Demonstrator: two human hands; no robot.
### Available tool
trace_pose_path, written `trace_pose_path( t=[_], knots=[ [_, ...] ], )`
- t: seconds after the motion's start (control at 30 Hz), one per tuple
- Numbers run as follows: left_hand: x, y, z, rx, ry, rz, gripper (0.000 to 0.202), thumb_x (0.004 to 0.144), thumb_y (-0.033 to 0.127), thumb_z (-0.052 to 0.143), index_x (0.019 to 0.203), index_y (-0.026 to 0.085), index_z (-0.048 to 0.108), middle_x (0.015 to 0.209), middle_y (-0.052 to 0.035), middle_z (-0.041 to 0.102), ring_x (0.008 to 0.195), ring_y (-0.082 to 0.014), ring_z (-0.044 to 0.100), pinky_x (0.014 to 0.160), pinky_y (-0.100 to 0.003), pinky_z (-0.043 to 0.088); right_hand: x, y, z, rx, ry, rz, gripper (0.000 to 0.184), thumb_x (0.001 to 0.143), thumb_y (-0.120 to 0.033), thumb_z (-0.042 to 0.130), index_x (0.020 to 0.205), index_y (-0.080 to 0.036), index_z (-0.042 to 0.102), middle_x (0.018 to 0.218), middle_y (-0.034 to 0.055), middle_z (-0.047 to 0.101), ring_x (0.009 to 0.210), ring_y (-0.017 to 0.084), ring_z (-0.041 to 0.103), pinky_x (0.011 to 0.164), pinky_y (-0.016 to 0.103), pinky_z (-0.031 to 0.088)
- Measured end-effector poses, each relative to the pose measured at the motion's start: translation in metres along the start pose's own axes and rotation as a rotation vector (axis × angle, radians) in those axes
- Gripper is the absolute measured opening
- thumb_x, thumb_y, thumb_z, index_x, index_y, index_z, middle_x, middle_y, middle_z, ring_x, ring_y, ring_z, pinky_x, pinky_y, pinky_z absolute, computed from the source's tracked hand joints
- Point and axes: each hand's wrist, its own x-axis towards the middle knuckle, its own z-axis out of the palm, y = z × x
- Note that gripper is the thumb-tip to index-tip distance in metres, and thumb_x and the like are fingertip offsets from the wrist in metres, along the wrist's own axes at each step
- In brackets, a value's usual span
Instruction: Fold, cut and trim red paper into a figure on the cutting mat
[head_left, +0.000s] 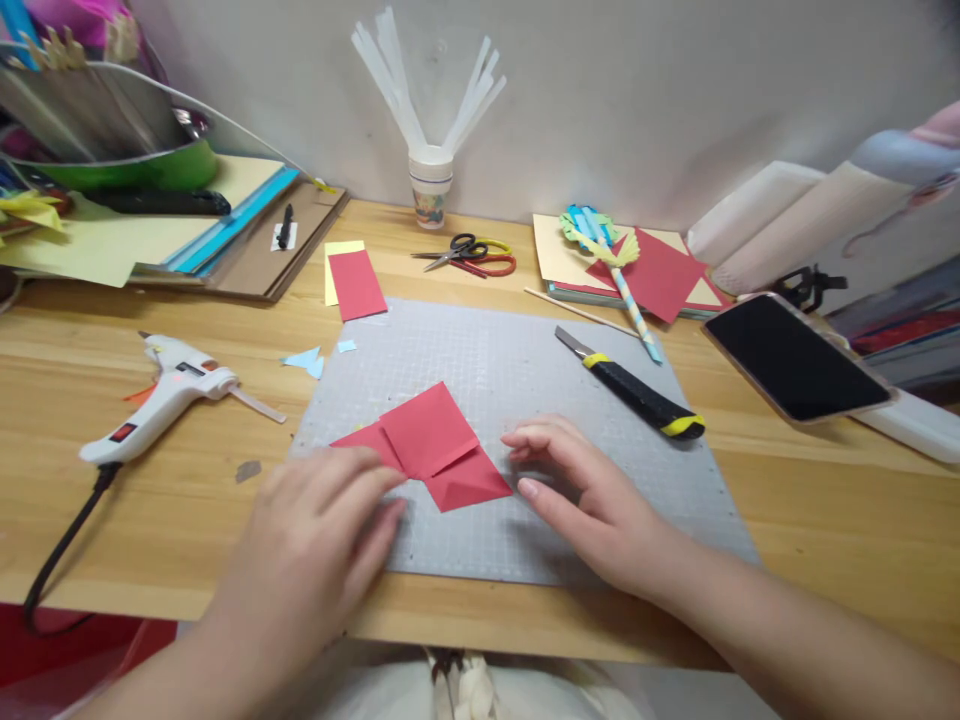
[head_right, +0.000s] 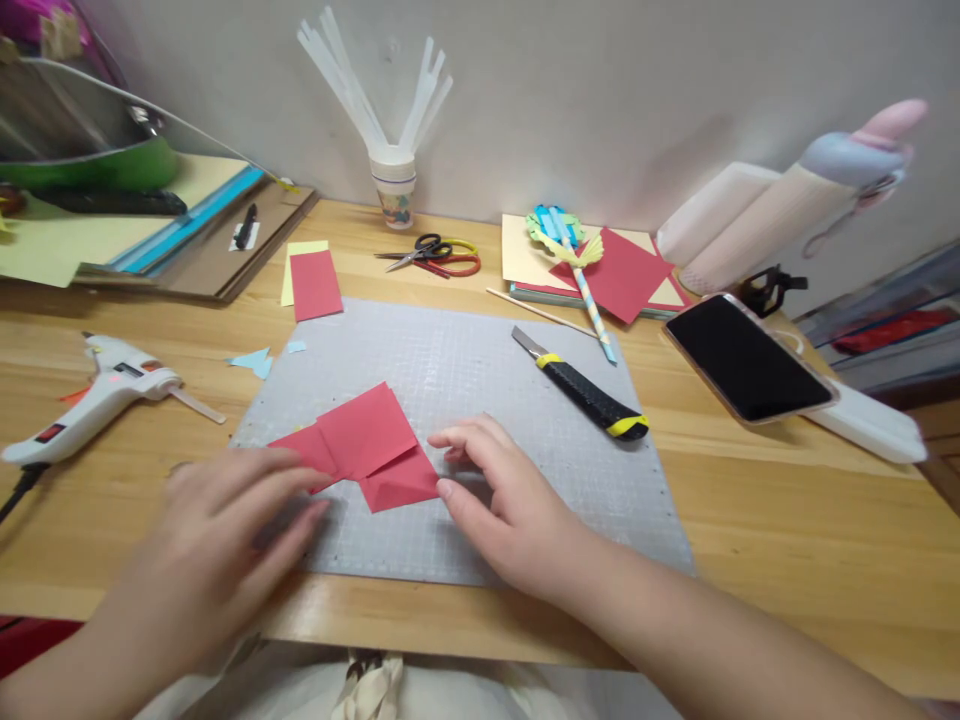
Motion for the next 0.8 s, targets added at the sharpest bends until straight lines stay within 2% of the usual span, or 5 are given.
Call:
trace_pose_path(
  t=[0.13, 0.37, 0.53, 0.63, 0.8],
  knots=[
    [0.002, -0.035, -0.003, -0.053, -0.120, -0.201, 0.022, 0.087, 0.040, 0.054, 0.102, 0.025, 0.062, 0.112, -0.0086, 0.058, 0.103, -0.0311, 0.053, 0.082, -0.046, 0.039, 0.017, 0.002, 0.002, 0.117, -0.030, 0.160, 0.040, 0.091, -0.030, 0.053, 0.130, -0.025, 0.048, 0.127, 0.0095, 0.056, 0.117, 0.023, 0.055, 0.101, 0.044, 0.045],
    [0.029, -0.057, 0.003, -0.176, -0.351, -0.088, 0.019, 0.090, 0.033, 0.049, 0.078, 0.024, 0.061, 0.089, -0.0025, 0.061, 0.088, -0.0240, 0.054, 0.078, -0.042, 0.038, 0.085, 0.003, 0.020, 0.040, -0.026, 0.240, 0.063, 0.081, -0.027, 0.064, 0.140, -0.021, 0.044, 0.120, 0.0113, 0.061, 0.107, 0.025, 0.058, 0.094, 0.044, 0.046],
    [0.054, -0.054, -0.001, -0.148, -0.305, 0.019, 0.017, 0.090, 0.029, 0.048, 0.077, 0.025, 0.060, 0.101, -0.0033, 0.060, 0.097, -0.0251, 0.053, 0.082, -0.042, 0.038, 0.100, -0.004, 0.019, 0.110, -0.031, 0.314, 0.029, 0.072, -0.022, 0.071, 0.101, -0.019, 0.066, 0.081, 0.0034, 0.066, 0.073, 0.019, 0.061, 0.066, 0.032, 0.049],
    [0.066, -0.044, -0.004, -0.086, -0.183, 0.015, 0.015, 0.091, 0.027, 0.046, 0.090, 0.026, 0.061, 0.111, -0.0063, 0.058, 0.103, -0.0281, 0.052, 0.086, -0.047, 0.037, 0.093, -0.004, 0.008, 0.208, 0.008, 0.406, 0.009, 0.073, -0.021, 0.066, 0.073, -0.020, 0.058, 0.061, -0.0010, 0.059, 0.053, 0.013, 0.055, 0.046, 0.024, 0.041],
    [0.061, -0.005, -0.003, -0.186, -0.112, -0.009, 0.023, 0.088, 0.036, 0.058, 0.107, 0.024, 0.056, 0.108, -0.0066, 0.060, 0.104, -0.0275, 0.054, 0.087, -0.045, 0.042, 0.064, -0.006, -0.007, 0.433, 0.135, 0.563, 0.027, 0.078, -0.024, 0.055, 0.102, -0.023, 0.042, 0.056, -0.0044, 0.061, 0.041, 0.012, 0.053, 0.037, 0.020, 0.040]
  ],
)
